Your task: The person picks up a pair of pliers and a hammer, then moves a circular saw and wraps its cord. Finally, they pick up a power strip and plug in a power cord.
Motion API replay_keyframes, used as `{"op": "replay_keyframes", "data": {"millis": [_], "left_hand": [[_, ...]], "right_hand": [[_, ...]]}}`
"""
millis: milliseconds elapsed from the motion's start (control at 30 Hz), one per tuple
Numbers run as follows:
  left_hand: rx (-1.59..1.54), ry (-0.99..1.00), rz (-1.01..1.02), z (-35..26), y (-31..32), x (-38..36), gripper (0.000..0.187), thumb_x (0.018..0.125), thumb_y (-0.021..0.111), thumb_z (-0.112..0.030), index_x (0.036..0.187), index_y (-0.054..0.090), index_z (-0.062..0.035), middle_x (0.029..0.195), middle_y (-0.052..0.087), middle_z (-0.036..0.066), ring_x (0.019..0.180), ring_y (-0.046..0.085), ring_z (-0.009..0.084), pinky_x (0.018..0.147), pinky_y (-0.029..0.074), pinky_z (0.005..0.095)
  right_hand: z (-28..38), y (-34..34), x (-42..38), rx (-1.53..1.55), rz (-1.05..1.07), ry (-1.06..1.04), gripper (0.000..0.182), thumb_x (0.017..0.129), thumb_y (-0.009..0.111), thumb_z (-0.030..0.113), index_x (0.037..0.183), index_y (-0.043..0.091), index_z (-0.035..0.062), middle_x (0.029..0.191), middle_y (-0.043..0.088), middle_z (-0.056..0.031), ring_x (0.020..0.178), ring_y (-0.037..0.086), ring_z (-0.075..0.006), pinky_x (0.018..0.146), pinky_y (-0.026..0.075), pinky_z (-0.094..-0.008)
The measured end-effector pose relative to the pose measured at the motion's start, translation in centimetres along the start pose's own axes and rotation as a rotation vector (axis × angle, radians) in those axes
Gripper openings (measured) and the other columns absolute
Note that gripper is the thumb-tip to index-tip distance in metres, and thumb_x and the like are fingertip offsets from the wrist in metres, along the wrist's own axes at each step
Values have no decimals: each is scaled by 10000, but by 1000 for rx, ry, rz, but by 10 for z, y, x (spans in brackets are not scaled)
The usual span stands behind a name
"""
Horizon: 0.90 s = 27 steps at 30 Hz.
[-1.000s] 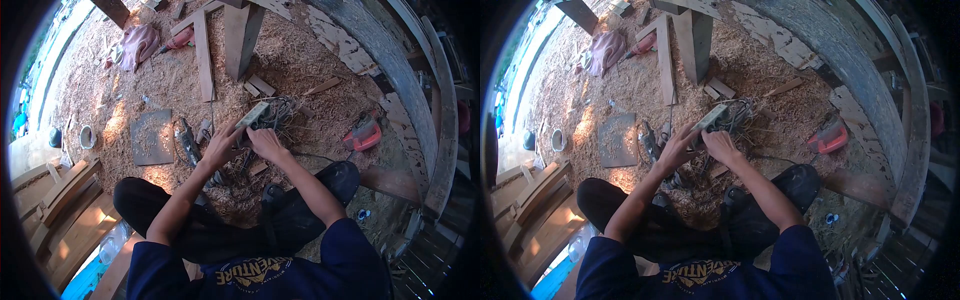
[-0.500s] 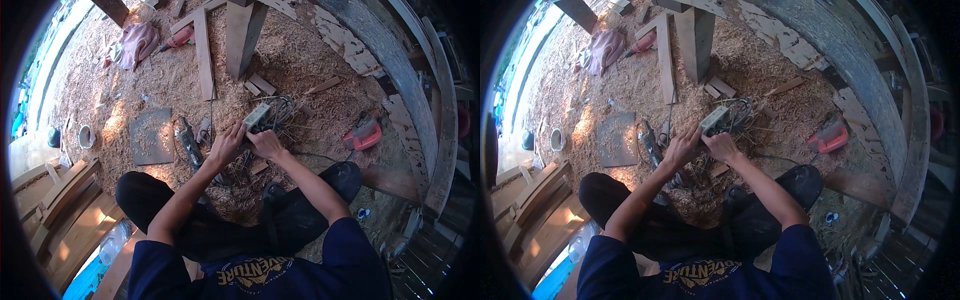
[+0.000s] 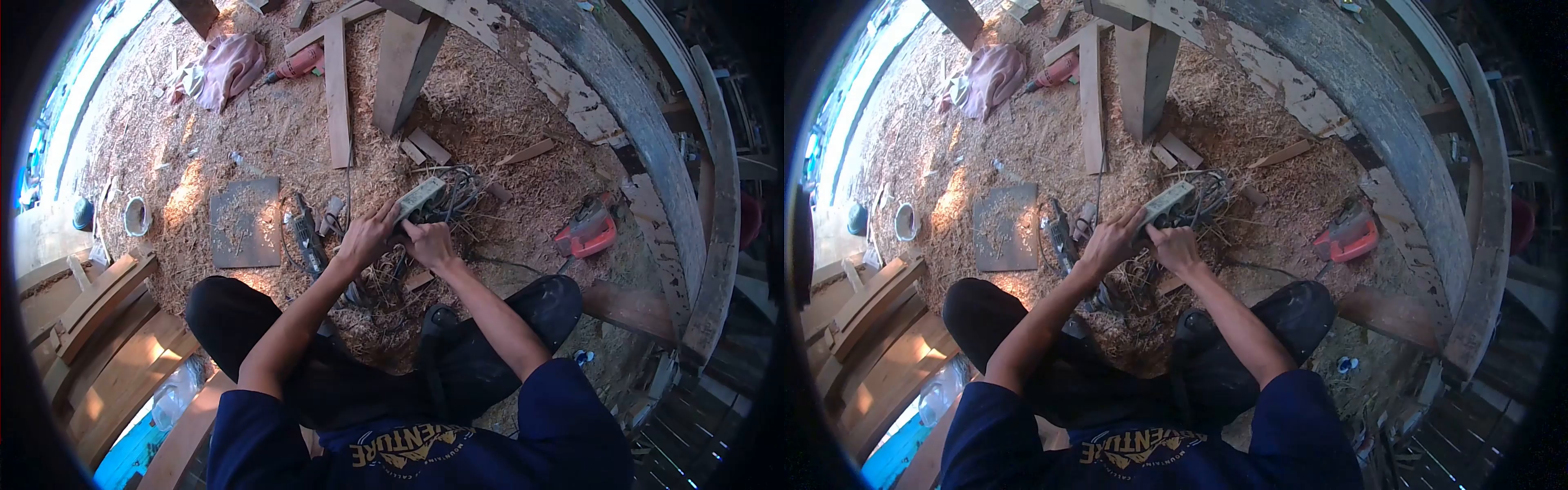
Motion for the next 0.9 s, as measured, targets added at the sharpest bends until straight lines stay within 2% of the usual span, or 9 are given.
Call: {"op": "replay_keyframes", "data": {"millis": [100, 200, 300, 433, 567, 600, 733, 833, 900], "left_hand": [[-7, -15, 27, 2, -1, 2, 743, 773, 794, -288, 1398, 517, 3, 1405, 581, 199, 1111, 662, 375, 911, 570, 424], [4, -80, 89, 4, -2, 3, 762, 759, 800, -267, 1407, 503, 3, 1394, 588, 192, 1126, 657, 367, 905, 574, 421], [-22, -209, 148, 16, 4, -2, 786, 740, 818, -254, 1414, 496, -10, 1399, 583, 182, 1137, 650, 372, 905, 574, 430], [-158, -195, 106, 13, -5, -9, 905, 705, 870, -289, 1472, 459, -40, 1462, 530, 192, 1215, 608, 378, 998, 526, 433], [-123, -200, 76, 16, -16, -9, 928, 711, 871, -318, 1492, 443, -55, 1514, 470, 202, 1341, 496, 392, 1107, 430, 457], [-92, -230, 64, 10, -27, -6, 899, 730, 857, -327, 1482, 451, -51, 1531, 444, 203, 1371, 459, 394, 1128, 405, 464], [-72, -266, 32, 17, -34, -11, 831, 776, 822, -340, 1477, 464, -74, 1568, 380, 219, 1422, 387, 405, 1162, 342, 498], [-45, -245, -23, 19, -36, -10, 750, 823, 783, -321, 1469, 481, -91, 1549, 404, 215, 1403, 412, 397, 1148, 343, 501], [-55, -223, -42, 13, -41, -7, 706, 840, 767, -311, 1453, 499, -84, 1537, 421, 210, 1390, 427, 388, 1138, 347, 496]], "right_hand": [[0, 3, 1, 12, -60, -32, 190, 824, 737, 251, 852, 619, 105, 591, 663, -112, 543, 685, -316, 492, 521, -458], [4, 4, -2, -59, -144, -48, 228, 872, 733, 309, 810, 617, 123, 554, 647, -82, 493, 669, -277, 443, 492, -421], [7, -40, 21, -1, -114, 137, 349, 893, 743, 419, 761, 642, 112, 526, 626, -57, 453, 646, -222, 429, 473, -376], [2, -75, 34, -40, -207, 105, 415, 888, 722, 490, 731, 611, 122, 514, 603, -45, 467, 642, -242, 423, 449, -362], [11, -67, 40, 34, -138, 76, 409, 886, 708, 507, 833, 654, 106, 595, 641, -76, 556, 674, -260, 500, 489, -383], [15, -79, 44, 59, -28, 131, 387, 926, 672, 471, 898, 661, 85, 723, 692, -92, 692, 710, -259, 595, 525, -383], [8, -118, 54, 108, -148, 135, 371, 986, 611, 414, 996, 659, 46, 896, 707, -127, 894, 698, -295, 717, 525, -433], [2, -149, 52, 108, -339, 137, 372, 997, 598, 407, 1002, 654, 39, 869, 703, -129, 811, 694, -308, 680, 526, -437], [6, -174, 44, 145, -264, 284, 395, 1018, 585, 403, 963, 644, 17, 765, 678, -135, 689, 675, -333, 609, 497, -445]]}}
Point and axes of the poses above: each hand's wrist, its own x-axis towards the middle knuckle, its own y-axis out of the palm, z = x × y, the point moved 2 cm from there along x, towards the middle knuckle
